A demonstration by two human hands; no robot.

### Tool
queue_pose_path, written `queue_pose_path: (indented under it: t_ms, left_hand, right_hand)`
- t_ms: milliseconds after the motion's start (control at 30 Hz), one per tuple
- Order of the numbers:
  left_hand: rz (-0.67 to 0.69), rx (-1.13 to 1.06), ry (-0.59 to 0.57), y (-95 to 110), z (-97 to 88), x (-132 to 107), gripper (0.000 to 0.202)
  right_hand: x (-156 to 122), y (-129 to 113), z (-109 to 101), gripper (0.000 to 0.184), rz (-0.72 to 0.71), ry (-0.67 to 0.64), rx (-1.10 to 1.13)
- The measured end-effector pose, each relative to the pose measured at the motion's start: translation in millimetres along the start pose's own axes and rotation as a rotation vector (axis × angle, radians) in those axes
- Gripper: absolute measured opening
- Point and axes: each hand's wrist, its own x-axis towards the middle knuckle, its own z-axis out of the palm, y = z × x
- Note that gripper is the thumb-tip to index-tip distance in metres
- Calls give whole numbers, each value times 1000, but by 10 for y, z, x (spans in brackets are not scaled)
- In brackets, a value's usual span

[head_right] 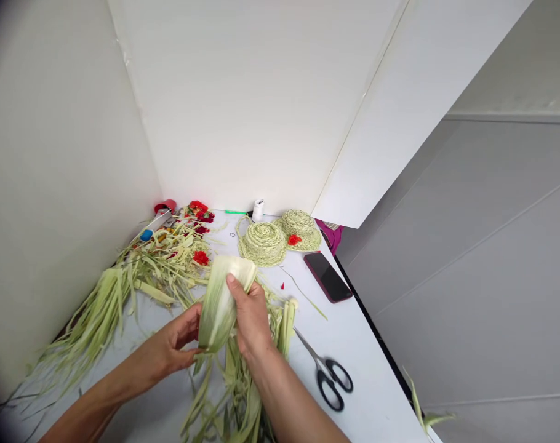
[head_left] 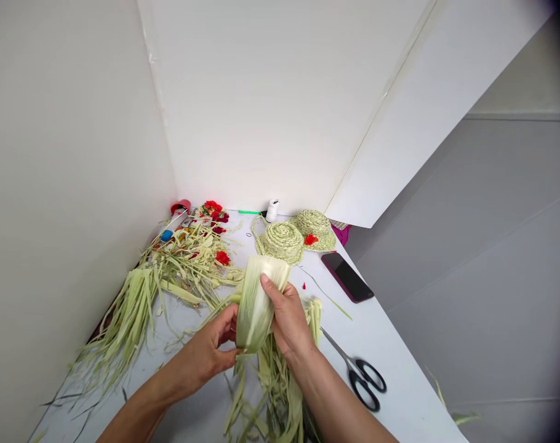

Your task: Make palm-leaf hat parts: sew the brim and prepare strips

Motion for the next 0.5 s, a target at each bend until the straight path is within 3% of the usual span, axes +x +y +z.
queue_pose_path:
  t_ms: [200,300,400,500]
  left_hand:
    - [-31,-94,66,-75,36,31,18]
    - [-85,-318,40,-5,114,8,26]
    - [-112,-531,-113,31,285,-1,36]
    - [-214,-599,-242,-31,525,-2,38]
  right_hand:
    - [-23,-56,-38,34,-190,85,-119]
    - [-11,-210,48,34,-195,76,-49]
    - [-11,-518,329,34,-310,62,-9]
    - [-118,-772,802,30,-447,-113,-21]
